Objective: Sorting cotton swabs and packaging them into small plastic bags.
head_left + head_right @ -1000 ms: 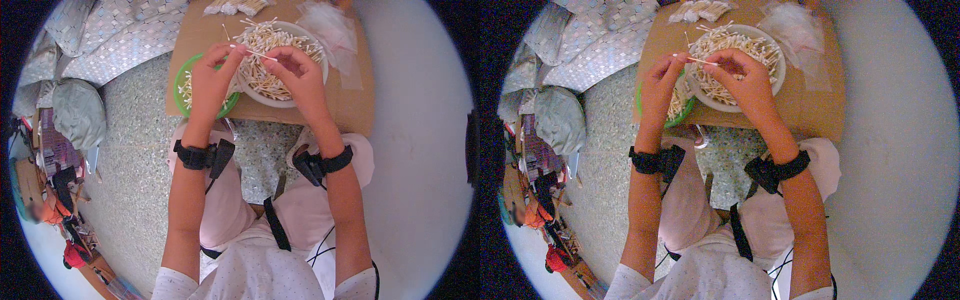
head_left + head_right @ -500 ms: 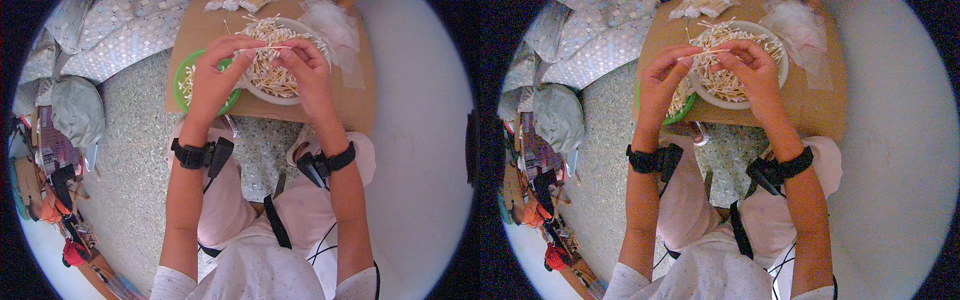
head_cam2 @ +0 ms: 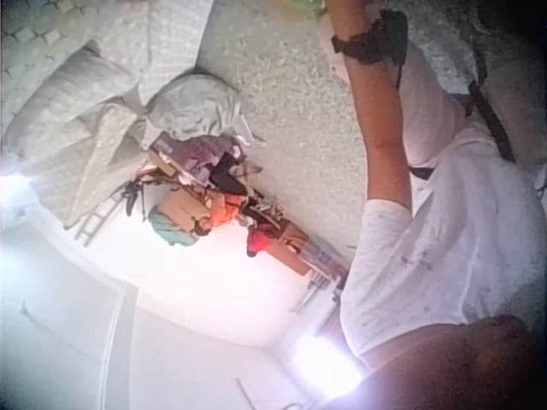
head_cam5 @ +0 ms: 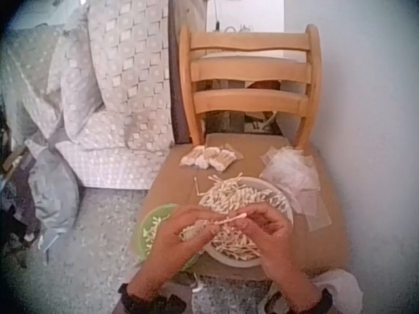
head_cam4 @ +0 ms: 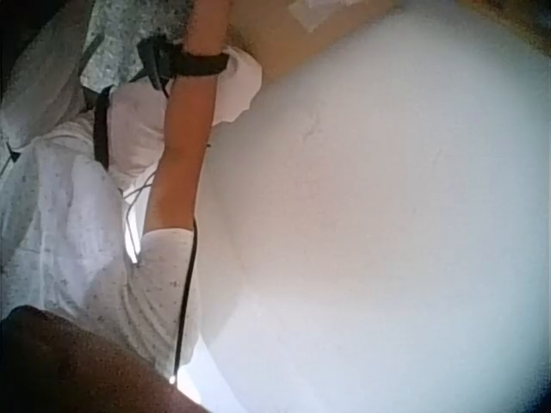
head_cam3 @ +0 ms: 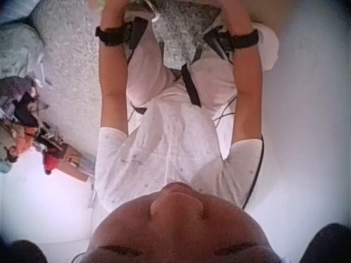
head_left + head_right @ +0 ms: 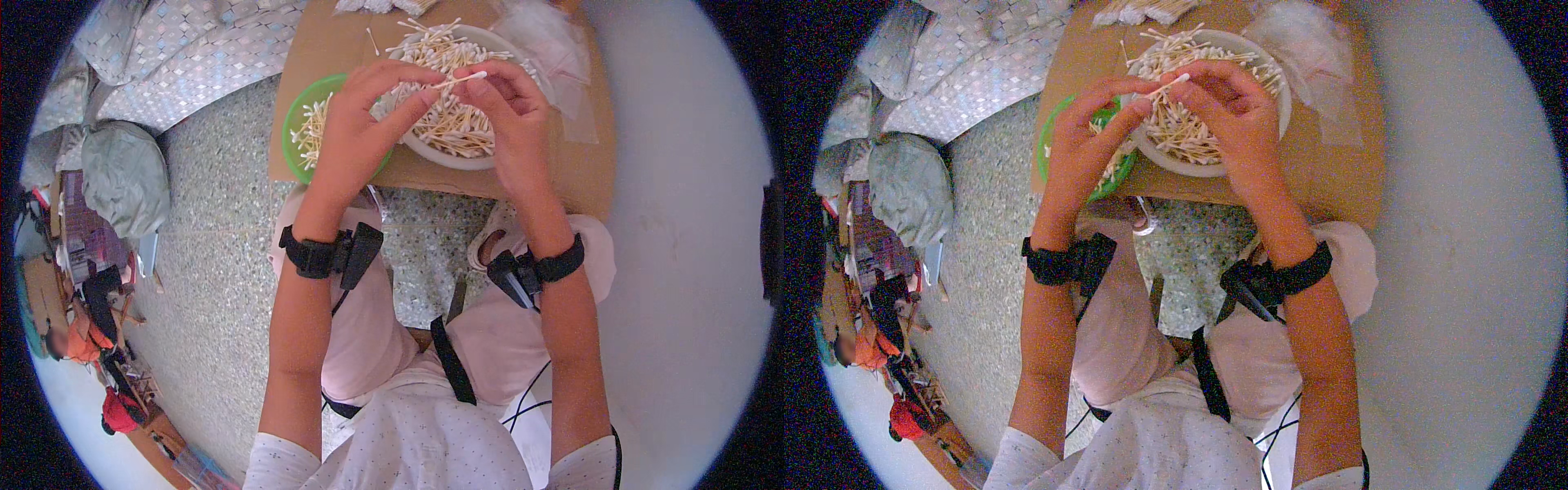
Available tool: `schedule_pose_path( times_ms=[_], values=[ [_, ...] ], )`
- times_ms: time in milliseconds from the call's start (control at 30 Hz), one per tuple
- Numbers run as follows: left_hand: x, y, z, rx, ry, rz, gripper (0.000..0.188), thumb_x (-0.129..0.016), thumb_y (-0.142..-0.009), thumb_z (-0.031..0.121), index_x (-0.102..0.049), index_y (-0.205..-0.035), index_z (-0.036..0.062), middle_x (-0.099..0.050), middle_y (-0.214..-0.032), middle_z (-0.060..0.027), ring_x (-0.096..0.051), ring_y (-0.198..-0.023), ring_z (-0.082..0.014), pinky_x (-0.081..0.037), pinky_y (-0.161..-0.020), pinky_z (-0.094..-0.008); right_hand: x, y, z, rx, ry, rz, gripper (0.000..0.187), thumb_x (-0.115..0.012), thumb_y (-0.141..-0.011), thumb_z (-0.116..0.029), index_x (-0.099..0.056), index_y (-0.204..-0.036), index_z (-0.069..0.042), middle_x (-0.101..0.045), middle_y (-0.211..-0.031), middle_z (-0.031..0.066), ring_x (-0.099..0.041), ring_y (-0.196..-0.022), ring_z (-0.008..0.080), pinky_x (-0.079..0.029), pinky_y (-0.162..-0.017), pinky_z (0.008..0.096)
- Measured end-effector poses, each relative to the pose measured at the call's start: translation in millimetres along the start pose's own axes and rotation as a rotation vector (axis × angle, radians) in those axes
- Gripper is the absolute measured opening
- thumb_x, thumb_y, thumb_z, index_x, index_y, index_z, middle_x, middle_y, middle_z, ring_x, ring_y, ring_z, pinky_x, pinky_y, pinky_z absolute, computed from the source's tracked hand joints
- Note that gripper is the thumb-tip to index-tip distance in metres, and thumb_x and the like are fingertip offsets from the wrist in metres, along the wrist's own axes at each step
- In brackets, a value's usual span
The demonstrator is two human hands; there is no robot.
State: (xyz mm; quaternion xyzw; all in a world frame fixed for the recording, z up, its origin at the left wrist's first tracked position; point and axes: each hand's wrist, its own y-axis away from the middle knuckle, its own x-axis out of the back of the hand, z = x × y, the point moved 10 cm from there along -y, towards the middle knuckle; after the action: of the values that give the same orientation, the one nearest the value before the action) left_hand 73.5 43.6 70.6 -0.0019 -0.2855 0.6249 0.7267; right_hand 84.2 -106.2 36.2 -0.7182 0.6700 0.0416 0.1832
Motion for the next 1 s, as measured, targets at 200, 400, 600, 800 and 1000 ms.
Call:
schedule_pose_path(
  times_ms=[200, 400, 600, 800, 1000],
  values=[
    [4, 21, -14, -0.030, -0.310, -0.081, 0.084, -0.078, -0.071, 0.023, -0.033, -0.141, 0.0108, -0.043, -0.137, -0.0119, -0.041, -0.126, -0.0276, -0.032, -0.106, -0.0389, -2, 0, 8, -0.049, 0.055, 0.033, 0.016, -0.068, -0.083, -0.007, -0.061, -0.096, -0.002, -0.065, -0.092, 0.0045, -0.063, -0.080, 0.0112, -0.052, -0.072, 0.0229],
    [1, 26, -27, 0.066, -0.169, -0.211, 0.094, -0.077, -0.070, 0.015, -0.023, -0.146, 0.0124, -0.039, -0.142, -0.0119, -0.040, -0.129, -0.0273, -0.033, -0.106, -0.0392, -14, 3, 28, -0.035, 0.233, -0.034, 0.017, -0.070, -0.082, -0.009, -0.059, -0.095, -0.005, -0.063, -0.085, 0.0010, -0.061, -0.069, 0.0095, -0.050, -0.059, 0.0216],
    [-1, 25, -29, 0.077, -0.176, -0.249, 0.084, -0.072, -0.072, 0.006, -0.030, -0.144, 0.0130, -0.045, -0.137, -0.0135, -0.046, -0.122, -0.0293, -0.035, -0.104, -0.0383, -30, 1, 27, 0.073, 0.558, -0.068, 0.019, -0.068, -0.082, -0.018, -0.061, -0.098, -0.009, -0.068, -0.086, 0.0035, -0.064, -0.063, 0.0169, -0.051, -0.058, 0.0300],
    [-4, 23, -28, -0.021, -0.271, -0.224, 0.084, -0.072, -0.071, 0.005, -0.032, -0.144, 0.0147, -0.051, -0.131, -0.0141, -0.049, -0.117, -0.0321, -0.035, -0.102, -0.0392, -36, 3, 27, 0.014, 0.678, -0.062, 0.017, -0.067, -0.082, -0.022, -0.063, -0.096, -0.013, -0.068, -0.083, 0.0048, -0.066, -0.066, 0.0212, -0.051, -0.060, 0.0332],
    [-3, 26, -27, -0.046, -0.307, -0.217, 0.084, -0.070, -0.071, 0.001, -0.031, -0.145, 0.0169, -0.054, -0.125, -0.0137, -0.048, -0.115, -0.0341, -0.036, -0.101, -0.0402, -48, 6, 33, 0.078, 0.811, -0.215, 0.017, -0.062, -0.084, -0.027, -0.065, -0.091, -0.012, -0.068, -0.085, 0.0060, -0.065, -0.071, 0.0271, -0.051, -0.064, 0.0376]
  ],
)
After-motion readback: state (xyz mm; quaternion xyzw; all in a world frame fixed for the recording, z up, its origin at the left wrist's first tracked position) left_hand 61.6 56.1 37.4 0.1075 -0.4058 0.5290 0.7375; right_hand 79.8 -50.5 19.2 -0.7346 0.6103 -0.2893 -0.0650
